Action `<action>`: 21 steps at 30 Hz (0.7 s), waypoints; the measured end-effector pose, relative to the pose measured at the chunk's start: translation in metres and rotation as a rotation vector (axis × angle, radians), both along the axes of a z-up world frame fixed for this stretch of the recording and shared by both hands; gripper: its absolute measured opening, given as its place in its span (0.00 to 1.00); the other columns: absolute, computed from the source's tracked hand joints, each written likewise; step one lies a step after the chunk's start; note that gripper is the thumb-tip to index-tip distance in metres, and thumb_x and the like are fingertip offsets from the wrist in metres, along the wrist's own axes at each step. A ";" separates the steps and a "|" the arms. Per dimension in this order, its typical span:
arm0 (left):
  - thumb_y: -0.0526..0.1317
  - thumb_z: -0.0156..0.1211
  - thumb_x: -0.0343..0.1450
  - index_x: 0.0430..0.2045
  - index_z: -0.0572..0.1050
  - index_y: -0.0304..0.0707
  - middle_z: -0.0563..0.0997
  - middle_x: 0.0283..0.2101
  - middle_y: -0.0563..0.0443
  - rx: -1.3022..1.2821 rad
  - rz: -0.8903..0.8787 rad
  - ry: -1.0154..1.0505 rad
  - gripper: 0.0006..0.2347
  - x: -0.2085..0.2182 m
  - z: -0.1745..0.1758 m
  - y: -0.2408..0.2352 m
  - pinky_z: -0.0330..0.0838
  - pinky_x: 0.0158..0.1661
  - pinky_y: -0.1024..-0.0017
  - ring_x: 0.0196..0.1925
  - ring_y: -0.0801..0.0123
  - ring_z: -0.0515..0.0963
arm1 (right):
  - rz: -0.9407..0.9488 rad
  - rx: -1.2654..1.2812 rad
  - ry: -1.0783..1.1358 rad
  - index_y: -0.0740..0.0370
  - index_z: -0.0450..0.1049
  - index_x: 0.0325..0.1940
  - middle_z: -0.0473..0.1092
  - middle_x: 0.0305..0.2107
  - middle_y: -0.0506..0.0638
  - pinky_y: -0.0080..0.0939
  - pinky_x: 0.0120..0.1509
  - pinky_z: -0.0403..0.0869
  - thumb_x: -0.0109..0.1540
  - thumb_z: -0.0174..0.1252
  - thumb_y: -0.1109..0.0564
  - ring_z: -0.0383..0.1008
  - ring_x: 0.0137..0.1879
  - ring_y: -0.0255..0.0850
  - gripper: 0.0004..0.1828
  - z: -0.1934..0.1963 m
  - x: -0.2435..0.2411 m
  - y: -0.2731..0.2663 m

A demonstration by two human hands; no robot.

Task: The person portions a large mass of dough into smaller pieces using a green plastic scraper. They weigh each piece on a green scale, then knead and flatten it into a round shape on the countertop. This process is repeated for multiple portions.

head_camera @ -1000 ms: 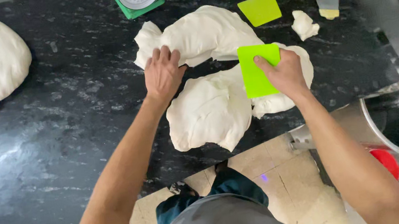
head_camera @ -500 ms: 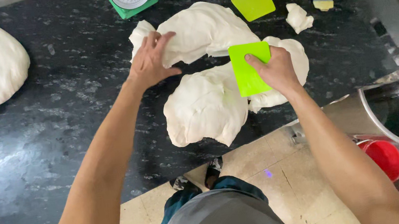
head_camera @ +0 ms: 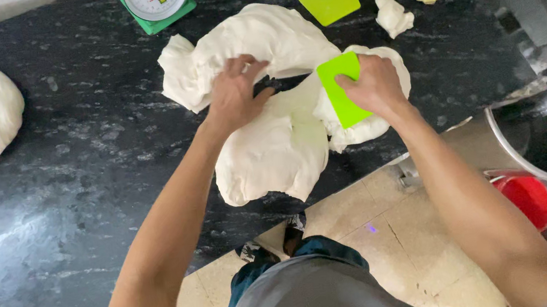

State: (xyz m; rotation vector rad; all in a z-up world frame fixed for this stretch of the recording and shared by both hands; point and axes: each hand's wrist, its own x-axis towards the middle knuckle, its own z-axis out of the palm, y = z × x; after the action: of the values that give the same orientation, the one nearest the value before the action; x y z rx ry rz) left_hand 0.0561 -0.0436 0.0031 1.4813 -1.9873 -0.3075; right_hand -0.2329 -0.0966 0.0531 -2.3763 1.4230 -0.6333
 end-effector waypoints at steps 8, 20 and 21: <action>0.56 0.58 0.69 0.59 0.74 0.39 0.74 0.61 0.36 0.589 -0.272 0.162 0.27 -0.021 -0.033 -0.026 0.63 0.61 0.62 0.63 0.49 0.72 | 0.063 0.009 0.291 0.62 0.80 0.40 0.76 0.35 0.65 0.62 0.51 0.74 0.56 0.66 0.49 0.76 0.45 0.66 0.15 -0.035 0.039 -0.039; 0.58 0.59 0.69 0.34 0.82 0.28 0.83 0.33 0.30 0.523 0.217 0.088 0.24 0.025 0.003 0.093 0.75 0.42 0.55 0.38 0.43 0.83 | 0.612 0.346 -0.180 0.57 0.79 0.42 0.78 0.35 0.58 0.52 0.43 0.75 0.61 0.62 0.51 0.79 0.44 0.57 0.10 -0.098 0.122 0.013; 0.56 0.57 0.72 0.36 0.83 0.29 0.84 0.33 0.34 0.571 0.289 0.267 0.23 0.033 0.001 0.100 0.75 0.41 0.58 0.37 0.49 0.83 | 0.523 0.303 -0.192 0.58 0.79 0.42 0.77 0.33 0.60 0.52 0.42 0.75 0.61 0.63 0.50 0.79 0.42 0.57 0.12 -0.098 0.125 0.021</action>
State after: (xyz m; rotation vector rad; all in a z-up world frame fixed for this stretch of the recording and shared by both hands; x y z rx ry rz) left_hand 0.0889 0.0560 0.0045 1.9257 -1.5101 -0.9495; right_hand -0.1081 -0.0752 -0.0446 -2.2332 0.7100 -0.4499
